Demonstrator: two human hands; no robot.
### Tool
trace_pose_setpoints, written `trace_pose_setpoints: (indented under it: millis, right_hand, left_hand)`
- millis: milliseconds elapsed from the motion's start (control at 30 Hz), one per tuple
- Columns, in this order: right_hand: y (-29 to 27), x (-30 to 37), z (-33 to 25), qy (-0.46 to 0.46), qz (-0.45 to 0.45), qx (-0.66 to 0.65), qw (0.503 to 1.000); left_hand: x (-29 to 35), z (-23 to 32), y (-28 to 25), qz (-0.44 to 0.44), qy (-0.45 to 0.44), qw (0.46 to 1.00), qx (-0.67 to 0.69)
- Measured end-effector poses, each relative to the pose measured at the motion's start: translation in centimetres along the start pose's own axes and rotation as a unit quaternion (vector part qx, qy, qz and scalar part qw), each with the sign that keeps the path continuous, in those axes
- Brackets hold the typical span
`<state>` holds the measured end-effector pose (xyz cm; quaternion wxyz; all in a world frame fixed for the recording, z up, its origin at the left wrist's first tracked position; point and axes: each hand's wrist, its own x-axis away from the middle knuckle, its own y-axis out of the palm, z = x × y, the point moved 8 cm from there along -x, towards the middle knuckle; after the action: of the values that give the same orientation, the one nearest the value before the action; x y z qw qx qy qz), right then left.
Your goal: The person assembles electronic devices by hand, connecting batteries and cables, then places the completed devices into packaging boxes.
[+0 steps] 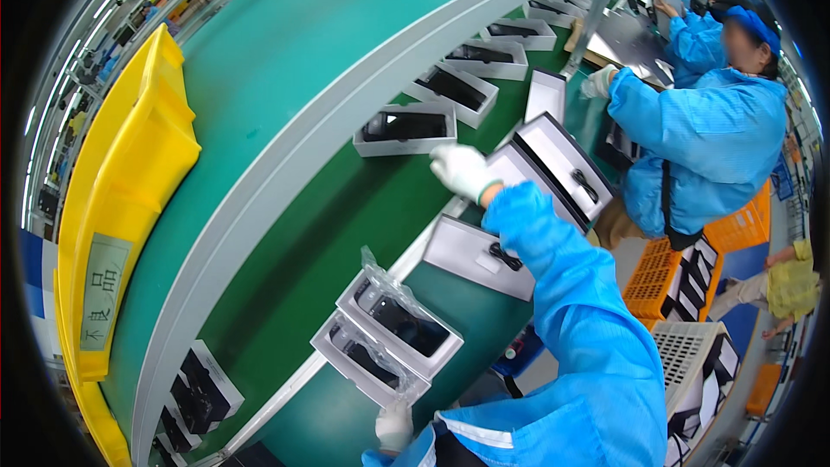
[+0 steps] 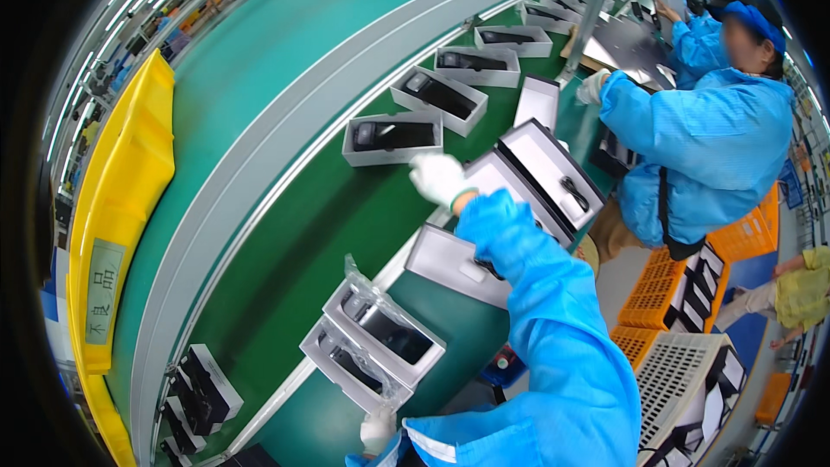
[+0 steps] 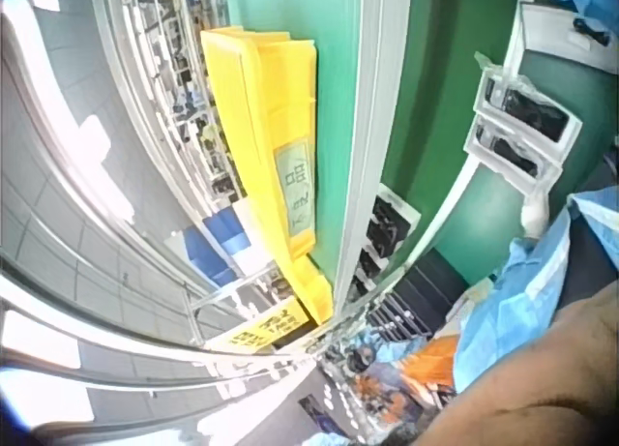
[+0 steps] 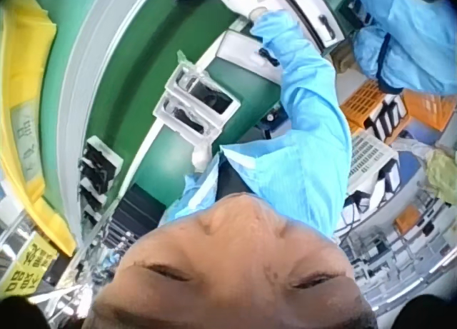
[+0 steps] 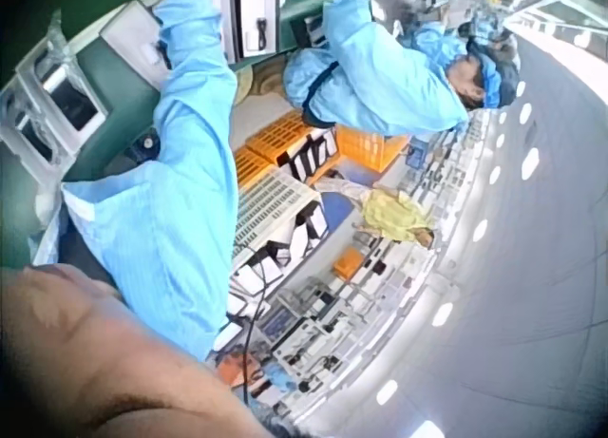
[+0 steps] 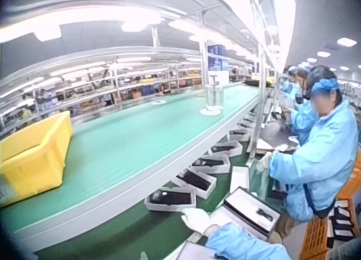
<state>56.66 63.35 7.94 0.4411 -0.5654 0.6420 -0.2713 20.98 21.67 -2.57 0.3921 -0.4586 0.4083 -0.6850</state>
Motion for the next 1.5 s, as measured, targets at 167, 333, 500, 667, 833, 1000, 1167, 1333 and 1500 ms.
trace_pose_setpoints:
  millis: [167,333,500,667,833,1000,1167,1333,1500]
  right_hand:
    - [5.2,-7.6,9.5,0.055,-0.08,0.24,0.966]
    - [9.9,-7.7,6.8,-0.027,-0.263,0.353,0.897]
    - [12.3,-7.5,5.1,0.01,-0.297,0.272,0.915]
    - [6.3,-12.8,7.1,0.134,-0.154,0.138,0.969]
    - [6.6,-12.0,16.8,0.26,-0.078,0.129,0.954]
    - [9.5,-13.9,11.1,0.111,-0.282,0.167,0.938]
    - [9.1,-12.7,11.4,0.084,-0.257,0.181,0.946]
    - [11.2,-12.3,9.8,0.056,-0.293,0.181,0.937]
    - [9.3,-11.6,5.1,0.025,-0.272,0.167,0.947]
  left_hand:
    - [0.7,-3.1,6.2,-0.04,-0.095,0.965,0.24]
    - [0.5,-1.0,3.1,0.073,-0.024,0.996,0.04]
    - [0.0,-0.3,1.7,0.049,-0.041,0.998,0.029]
    - [2.7,-4.9,6.9,0.027,-0.167,0.914,0.368]
    - [0.0,0.6,0.1,0.076,-0.017,0.988,0.135]
    - [0.8,-1.8,2.9,0.005,-0.118,0.985,0.128]
    - [0.1,-0.6,1.0,0.059,-0.048,0.99,0.116]
    - [-0.1,1.3,-1.2,0.041,-0.04,0.998,0.024]
    - [0.5,1.8,-1.6,0.047,-0.024,0.998,0.02]
